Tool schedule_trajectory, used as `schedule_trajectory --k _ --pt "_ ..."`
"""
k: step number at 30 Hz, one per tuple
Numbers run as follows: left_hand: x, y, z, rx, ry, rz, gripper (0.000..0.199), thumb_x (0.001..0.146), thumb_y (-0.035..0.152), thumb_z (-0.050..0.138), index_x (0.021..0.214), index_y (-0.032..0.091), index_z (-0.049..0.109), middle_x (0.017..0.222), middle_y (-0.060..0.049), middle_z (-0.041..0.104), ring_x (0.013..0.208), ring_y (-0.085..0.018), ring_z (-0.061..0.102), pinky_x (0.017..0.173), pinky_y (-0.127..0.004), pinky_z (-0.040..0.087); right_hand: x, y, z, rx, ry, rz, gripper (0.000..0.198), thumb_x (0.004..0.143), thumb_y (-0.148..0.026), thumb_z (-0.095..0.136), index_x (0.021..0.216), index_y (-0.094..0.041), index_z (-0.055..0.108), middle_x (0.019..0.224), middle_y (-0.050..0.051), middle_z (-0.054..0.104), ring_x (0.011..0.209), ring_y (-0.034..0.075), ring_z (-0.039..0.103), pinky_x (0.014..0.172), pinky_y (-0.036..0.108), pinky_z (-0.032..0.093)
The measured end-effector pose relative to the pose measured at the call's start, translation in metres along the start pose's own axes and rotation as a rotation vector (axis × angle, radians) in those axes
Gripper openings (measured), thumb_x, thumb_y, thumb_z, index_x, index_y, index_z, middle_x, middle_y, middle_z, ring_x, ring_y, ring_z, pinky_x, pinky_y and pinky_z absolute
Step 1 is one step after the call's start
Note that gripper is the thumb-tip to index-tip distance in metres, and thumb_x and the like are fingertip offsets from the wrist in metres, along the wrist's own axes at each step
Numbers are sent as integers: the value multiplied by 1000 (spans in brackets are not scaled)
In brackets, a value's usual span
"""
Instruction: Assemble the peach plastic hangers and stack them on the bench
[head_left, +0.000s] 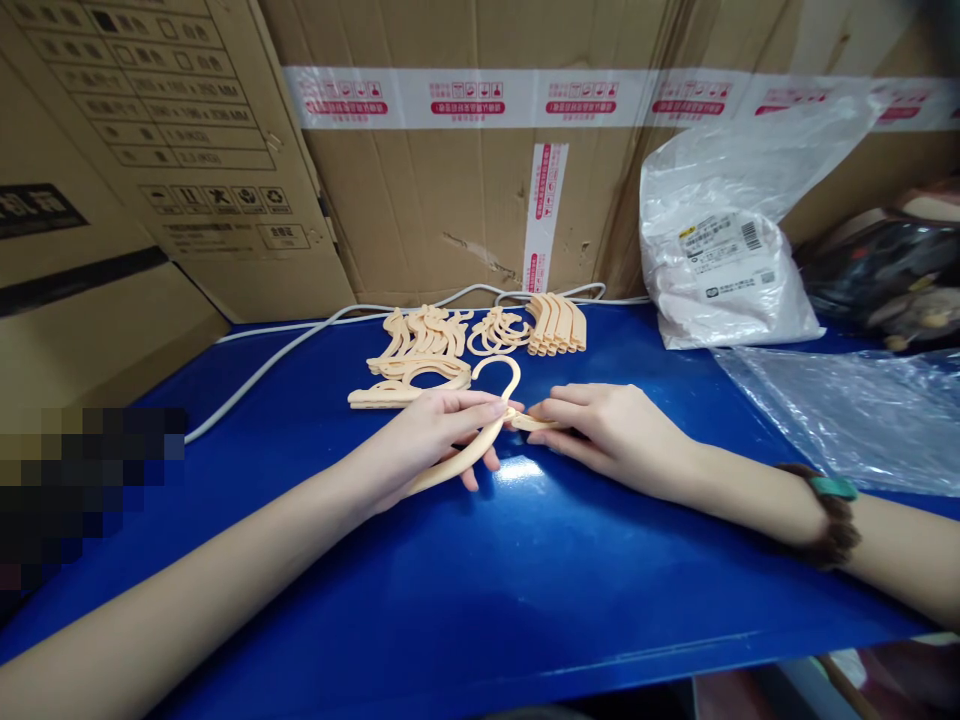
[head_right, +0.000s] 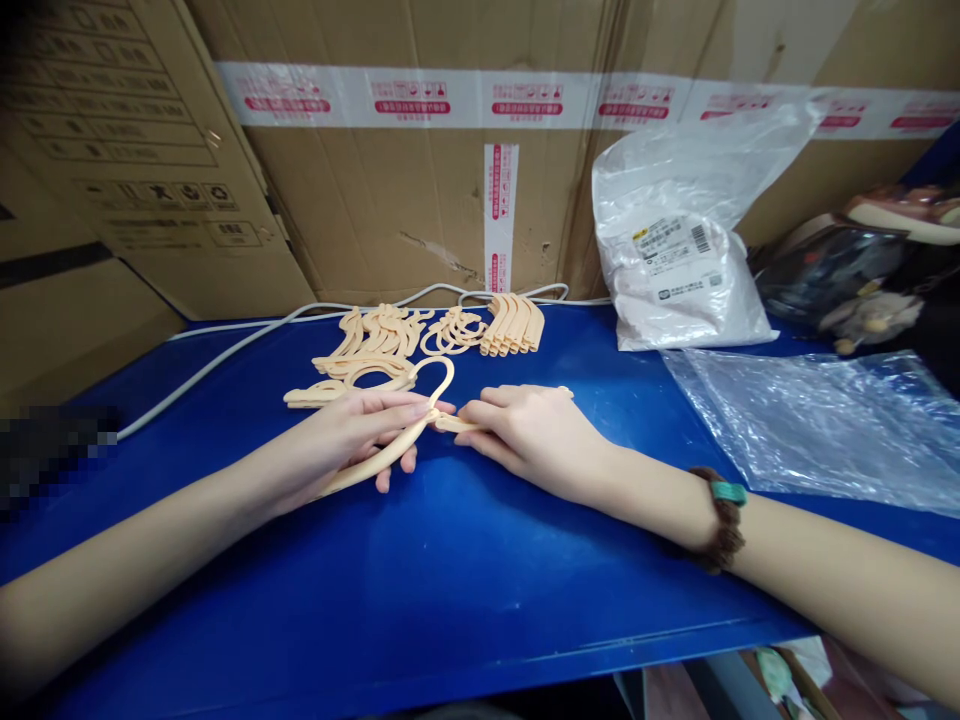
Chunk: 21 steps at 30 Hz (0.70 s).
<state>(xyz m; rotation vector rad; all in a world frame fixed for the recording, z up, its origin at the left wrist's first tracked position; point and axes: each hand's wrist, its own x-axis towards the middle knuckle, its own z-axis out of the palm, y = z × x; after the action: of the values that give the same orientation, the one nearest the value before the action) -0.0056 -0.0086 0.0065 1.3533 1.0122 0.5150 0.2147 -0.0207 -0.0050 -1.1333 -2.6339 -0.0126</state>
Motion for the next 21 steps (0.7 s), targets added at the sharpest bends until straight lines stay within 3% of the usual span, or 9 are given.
schedule_trajectory --k 11,21 --pt "-2 3 0 -37 -52 -4 23 88 33 61 101 15 67 75 -2 66 66 -10 62 52 -15 53 -3 -1 4 -128 173 -118 34 99 -38 41 95 -16 67 81 4 63 69 15 60 60 26 36" --pt "-1 6 -1 -87 -45 -5 14 84 23 64 94 13 65 74 -2 63 67 -12 61 48 -18 55 -2 -4 3 -153 179 -185 36 100 -36 39 94 -15 67 78 3 62 66 13 58 60 26 36"
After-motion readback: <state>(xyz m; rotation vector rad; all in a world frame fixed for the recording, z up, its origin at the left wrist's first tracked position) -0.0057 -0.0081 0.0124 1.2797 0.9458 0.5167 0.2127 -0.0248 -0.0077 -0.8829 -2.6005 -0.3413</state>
